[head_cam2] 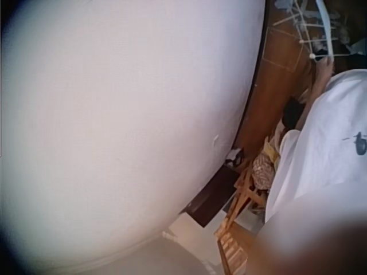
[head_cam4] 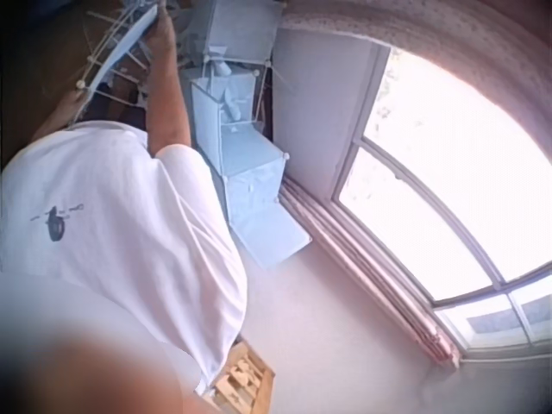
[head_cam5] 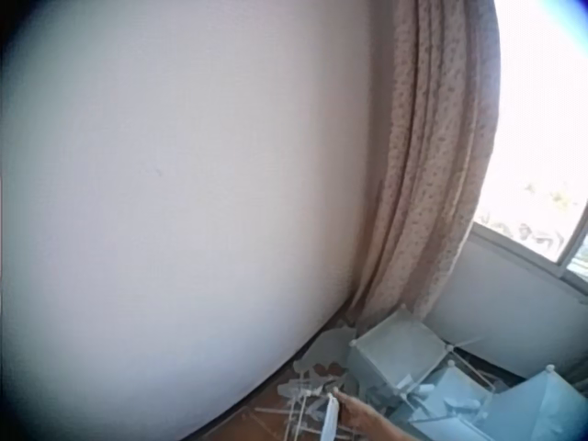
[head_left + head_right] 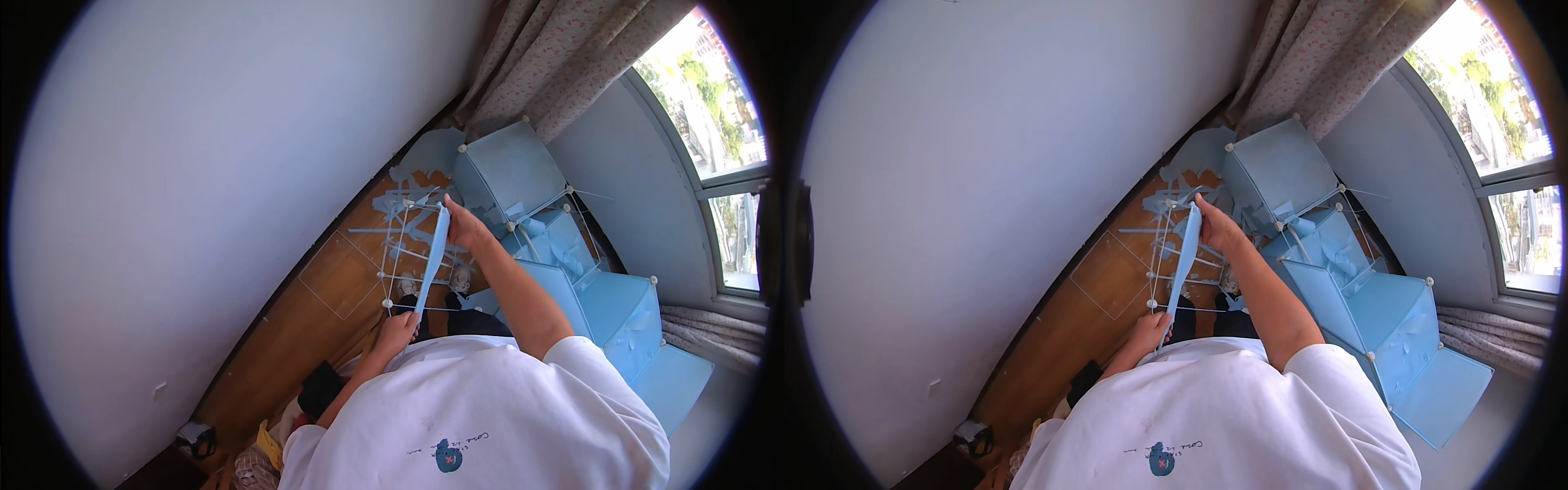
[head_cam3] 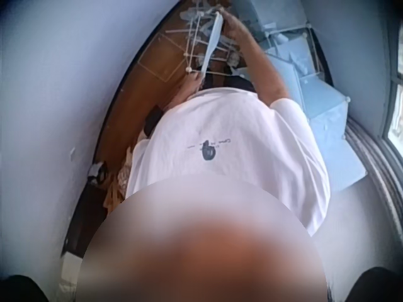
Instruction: The person assembles a light blue plastic storage unit by hand. They attach side panels to a white wireframe structure, connect the frame pieces, and secure the components together in a room with a window.
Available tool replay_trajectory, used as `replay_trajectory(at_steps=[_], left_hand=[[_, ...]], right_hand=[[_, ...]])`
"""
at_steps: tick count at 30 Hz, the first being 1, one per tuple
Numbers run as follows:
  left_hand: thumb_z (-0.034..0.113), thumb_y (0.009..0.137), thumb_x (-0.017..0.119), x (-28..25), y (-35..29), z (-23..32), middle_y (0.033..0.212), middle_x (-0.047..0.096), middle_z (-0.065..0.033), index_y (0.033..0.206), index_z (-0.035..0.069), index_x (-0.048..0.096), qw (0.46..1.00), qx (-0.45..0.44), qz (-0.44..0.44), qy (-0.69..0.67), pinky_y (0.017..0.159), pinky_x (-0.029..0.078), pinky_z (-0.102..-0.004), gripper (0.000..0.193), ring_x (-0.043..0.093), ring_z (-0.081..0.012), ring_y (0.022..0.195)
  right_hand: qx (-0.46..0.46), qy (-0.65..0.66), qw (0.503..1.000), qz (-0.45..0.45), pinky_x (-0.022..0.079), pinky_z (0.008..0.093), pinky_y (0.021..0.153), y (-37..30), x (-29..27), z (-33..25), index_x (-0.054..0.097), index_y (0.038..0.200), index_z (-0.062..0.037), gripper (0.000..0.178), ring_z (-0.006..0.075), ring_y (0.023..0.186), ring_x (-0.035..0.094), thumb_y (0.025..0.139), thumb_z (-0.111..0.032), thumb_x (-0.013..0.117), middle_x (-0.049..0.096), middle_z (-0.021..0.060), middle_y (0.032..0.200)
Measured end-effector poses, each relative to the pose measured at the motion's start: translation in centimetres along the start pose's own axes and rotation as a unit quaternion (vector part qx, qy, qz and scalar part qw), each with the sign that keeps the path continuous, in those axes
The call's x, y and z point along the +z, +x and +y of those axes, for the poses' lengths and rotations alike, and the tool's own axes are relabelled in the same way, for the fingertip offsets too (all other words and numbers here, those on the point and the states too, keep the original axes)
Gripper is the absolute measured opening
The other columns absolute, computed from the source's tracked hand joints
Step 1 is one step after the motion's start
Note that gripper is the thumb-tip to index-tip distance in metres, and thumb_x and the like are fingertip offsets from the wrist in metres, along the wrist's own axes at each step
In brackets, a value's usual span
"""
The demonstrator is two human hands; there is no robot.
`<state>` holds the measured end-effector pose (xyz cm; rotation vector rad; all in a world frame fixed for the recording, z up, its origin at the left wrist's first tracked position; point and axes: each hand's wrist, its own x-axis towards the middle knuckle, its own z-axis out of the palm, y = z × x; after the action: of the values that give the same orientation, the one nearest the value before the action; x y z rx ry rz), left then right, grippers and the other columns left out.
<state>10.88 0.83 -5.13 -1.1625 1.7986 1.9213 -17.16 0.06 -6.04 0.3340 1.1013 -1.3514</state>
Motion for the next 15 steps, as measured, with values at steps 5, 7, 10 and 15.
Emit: replay_trajectory(at_steps=[5,7,10,15], left_hand=[[0.028,0.09,0.041,-1.3,-1.2,0.2,0.058,0.054,-0.0065,0.08,0.0,0.053,1.0,0.003,-0.017,0.018,0.047,0.045,-0.0285,0.032,0.054,-0.0147,0.046],[0.028,0.09,0.041,-1.5,-1.2,-0.2,0.058,0.054,-0.0068,0.08,0.001,0.052,0.999,0.006,-0.01,0.044,0.048,0.045,-0.0293,0.032,0.055,-0.0158,0.047],[0.029,0.09,0.041,-1.4,-1.3,-0.3,0.058,0.054,-0.0075,0.081,0.001,0.053,0.998,-0.006,0.006,0.066,0.048,0.045,-0.0308,0.031,0.055,-0.017,0.047],[0.029,0.089,0.044,-1.4,-1.4,0.1,0.06,0.056,-0.0098,0.082,0.003,0.053,0.995,-0.025,0.017,0.092,0.05,0.045,-0.0328,0.029,0.057,-0.0205,0.051]], right_hand=[[0.009,-0.057,0.997,0.042,0.041,0.0298,0.049,0.2,1.2,0.8,0.055,0.076,-0.0107,0.037,0.0141,0.054,0.049,0.079,-0.047,0.058,0.05,0.001,0.062],[-0.031,-0.078,0.996,0.039,0.038,0.0279,0.044,1.3,0.4,1.6,0.056,0.078,-0.0098,0.036,0.0134,0.05,0.047,0.079,-0.046,0.059,0.049,0.0009,0.06],[-0.098,-0.112,0.986,0.075,0.033,0.0259,0.04,1.5,0.3,2.2,0.057,0.081,-0.008,0.034,0.012,0.046,0.043,0.08,-0.042,0.059,0.047,0.0007,0.058],[-0.147,-0.139,0.966,0.158,0.031,0.0265,0.04,0.1,1.7,2.3,0.058,0.088,-0.0046,0.032,0.0106,0.046,0.041,0.082,-0.036,0.057,0.046,0.001,0.058]])
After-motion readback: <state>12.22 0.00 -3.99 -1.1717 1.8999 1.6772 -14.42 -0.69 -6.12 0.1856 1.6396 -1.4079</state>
